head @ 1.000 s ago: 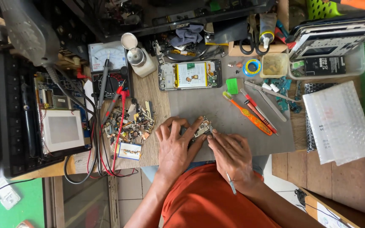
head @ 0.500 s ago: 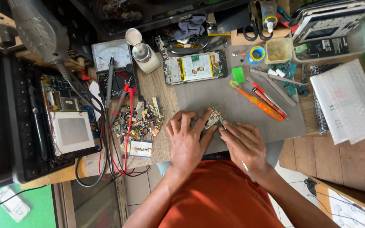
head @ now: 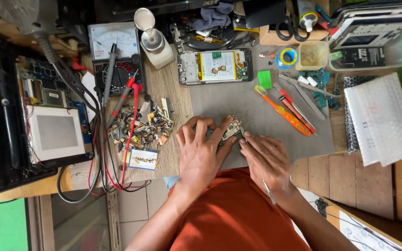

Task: Using a precision probe to clean or test components on a motherboard at an electronics repair station.

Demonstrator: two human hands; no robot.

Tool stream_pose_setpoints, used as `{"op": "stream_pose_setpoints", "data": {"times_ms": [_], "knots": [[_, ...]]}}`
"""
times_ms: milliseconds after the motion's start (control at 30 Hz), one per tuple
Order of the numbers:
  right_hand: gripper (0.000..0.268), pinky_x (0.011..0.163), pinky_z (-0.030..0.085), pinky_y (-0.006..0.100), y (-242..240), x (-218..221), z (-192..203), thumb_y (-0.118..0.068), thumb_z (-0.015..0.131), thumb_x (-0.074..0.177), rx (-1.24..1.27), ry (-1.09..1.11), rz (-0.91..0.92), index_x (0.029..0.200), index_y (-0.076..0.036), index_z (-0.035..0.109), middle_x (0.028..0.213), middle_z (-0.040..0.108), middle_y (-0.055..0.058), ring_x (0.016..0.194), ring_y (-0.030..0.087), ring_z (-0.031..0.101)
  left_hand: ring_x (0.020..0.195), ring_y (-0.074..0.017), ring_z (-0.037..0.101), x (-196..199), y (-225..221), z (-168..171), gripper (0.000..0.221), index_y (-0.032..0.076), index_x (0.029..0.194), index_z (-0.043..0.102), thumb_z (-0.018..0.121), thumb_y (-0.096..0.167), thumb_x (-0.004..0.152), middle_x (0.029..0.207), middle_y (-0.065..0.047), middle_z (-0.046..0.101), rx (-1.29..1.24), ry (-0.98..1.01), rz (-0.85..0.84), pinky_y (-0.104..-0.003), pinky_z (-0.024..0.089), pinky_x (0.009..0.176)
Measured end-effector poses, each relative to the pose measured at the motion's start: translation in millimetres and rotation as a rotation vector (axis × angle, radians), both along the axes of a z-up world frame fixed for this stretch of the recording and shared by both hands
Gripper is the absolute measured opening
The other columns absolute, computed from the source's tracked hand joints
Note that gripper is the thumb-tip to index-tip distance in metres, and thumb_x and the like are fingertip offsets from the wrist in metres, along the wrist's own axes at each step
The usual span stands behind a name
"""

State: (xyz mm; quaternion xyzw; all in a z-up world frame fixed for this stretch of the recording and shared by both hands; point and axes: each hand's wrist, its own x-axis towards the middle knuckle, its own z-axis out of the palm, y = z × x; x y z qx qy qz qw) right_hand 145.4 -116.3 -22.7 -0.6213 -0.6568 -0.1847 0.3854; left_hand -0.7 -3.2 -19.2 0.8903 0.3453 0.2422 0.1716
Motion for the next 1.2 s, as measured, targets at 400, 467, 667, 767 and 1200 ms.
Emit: {"op": "stream_pose_setpoints", "data": {"times_ms": [400,467,667,767,1200], "knots": [[0.02,0.089,0.056,0.037,4.0,1.1,5.9,-0.001,0.074,0.093,-0.073,0.06,0.016,0.112,-0.003,0.079,0.114,0.079,0.015,0.097,0.026,0.076,0.121,-0.0331,0.046,1.3,1.8,7.5,0.042,0.028,0.134,0.067,0.066,0.048,0.097,0.105,0.0,0.042,0.0,0.012,-0.019,-0.05,0.033,0.099],[0.019,0.087,0.056,0.037,5.6,2.7,6.7,0.0,0.074,0.093,-0.065,0.05,0.026,0.111,-0.003,0.08,0.114,0.079,0.016,0.096,0.026,0.076,0.122,-0.0333,0.047,2.5,1.6,6.5,0.042,0.028,0.134,0.067,0.066,0.048,0.097,0.105,0.0,0.043,0.002,0.014,-0.014,-0.05,0.033,0.099],[0.019,0.084,0.057,0.037,5.6,1.5,5.9,-0.001,0.075,0.093,-0.065,0.051,0.025,0.111,-0.003,0.08,0.113,0.079,0.017,0.093,0.027,0.076,0.123,-0.0329,0.046,-0.1,0.4,6.0,0.041,0.029,0.133,0.067,0.066,0.047,0.097,0.105,0.001,0.042,0.018,0.032,-0.019,-0.05,0.033,0.099],[0.018,0.084,0.057,0.036,10.7,3.9,5.1,-0.002,0.073,0.094,-0.058,0.05,0.016,0.111,-0.003,0.08,0.114,0.079,0.015,0.092,0.025,0.076,0.122,-0.0324,0.046,1.4,2.0,6.1,0.041,0.029,0.134,0.067,0.066,0.048,0.098,0.105,0.001,0.041,0.013,0.033,-0.023,-0.049,0.033,0.099],[0.018,0.089,0.06,0.039,5.2,8.3,11.0,0.002,0.074,0.09,-0.079,0.153,0.1,0.107,0.0,0.08,0.109,0.079,0.018,0.093,0.029,0.076,0.122,-0.0329,0.045,1.0,4.1,10.4,0.043,0.029,0.137,0.065,0.065,0.048,0.098,0.106,0.0,0.042,-0.052,0.04,-0.023,-0.05,0.032,0.1]]}}
